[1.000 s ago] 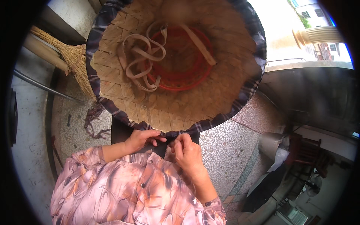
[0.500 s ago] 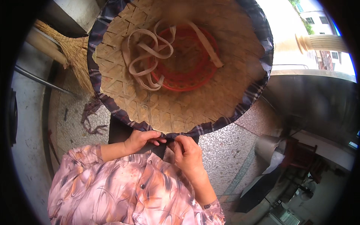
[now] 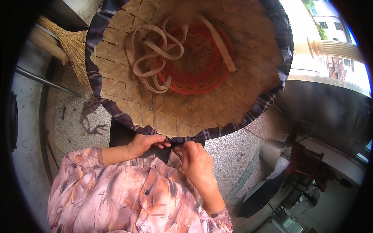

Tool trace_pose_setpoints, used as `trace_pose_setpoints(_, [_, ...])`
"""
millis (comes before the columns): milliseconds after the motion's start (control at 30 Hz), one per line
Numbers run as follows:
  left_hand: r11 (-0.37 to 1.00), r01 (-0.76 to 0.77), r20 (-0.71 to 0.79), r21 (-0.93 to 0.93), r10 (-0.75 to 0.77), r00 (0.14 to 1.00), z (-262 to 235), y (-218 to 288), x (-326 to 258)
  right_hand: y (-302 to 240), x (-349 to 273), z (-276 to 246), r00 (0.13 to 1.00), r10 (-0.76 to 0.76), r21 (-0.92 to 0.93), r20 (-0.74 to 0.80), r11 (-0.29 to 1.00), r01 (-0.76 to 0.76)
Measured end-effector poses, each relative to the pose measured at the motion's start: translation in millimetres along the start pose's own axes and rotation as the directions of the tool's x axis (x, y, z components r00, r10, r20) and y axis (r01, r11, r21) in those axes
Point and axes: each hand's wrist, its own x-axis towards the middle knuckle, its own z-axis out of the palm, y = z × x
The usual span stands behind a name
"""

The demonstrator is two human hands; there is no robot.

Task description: The recorder is sewing the fabric edge of a bamboo conical hat.

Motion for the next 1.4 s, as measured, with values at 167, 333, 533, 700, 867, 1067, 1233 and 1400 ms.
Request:
trace_pose_setpoints(167, [0.997, 0.022, 0.03, 0.069, -0.024, 0.999, -2, -1, 0, 0, 0, 0, 1.0, 0.008, -0.016, -0.013, 1.0, -0.009])
trace_pose_setpoints(333, [0.994, 0.031, 0.042, 0.105, -0.036, 0.999, -1, 2, -1, 3, 1, 2, 1.0, 0.001, 0.011, -0.029, 1.0, -0.001])
trace_pose_setpoints(533, [0.995, -0.085, 0.023, 0.055, 0.083, 0.996, -2, -8, 2, 7, 3, 1, 1.0, -0.009, 0.036, -0.006, 0.999, 0.009])
trace_pose_setpoints(700, [1.0, -0.012, 0.021, 0.014, 0.012, 1.0, 1, 1, -1, 24, -2, -3, 0.999, -0.015, 0.15, 0.042, 0.989, 0.008])
trace_pose_setpoints(867, [0.994, 0.036, -0.042, -0.103, -0.041, 0.998, 5, 9, -2, 30, -5, -43, 0.968, 0.169, 0.659, 0.187, 0.709, -0.251])
trace_pose_setpoints(1067, [0.996, 0.041, -0.031, -0.076, -0.043, 0.999, 1, 9, 0, -19, 41, -80, 0.991, -0.122, 0.956, -0.047, 0.281, 0.08])
trace_pose_setpoints(1233, [0.996, 0.004, -0.038, -0.094, -0.008, 0.999, -3, -2, 4, -57, 94, -82, 0.947, -0.275, 0.982, -0.169, 0.032, 0.185])
trace_pose_setpoints(1400, [0.983, 0.058, -0.095, -0.175, -0.076, 0.993, 3, 7, 3, -88, 119, -89, 0.834, -0.457, 0.924, -0.31, 0.064, 0.378])
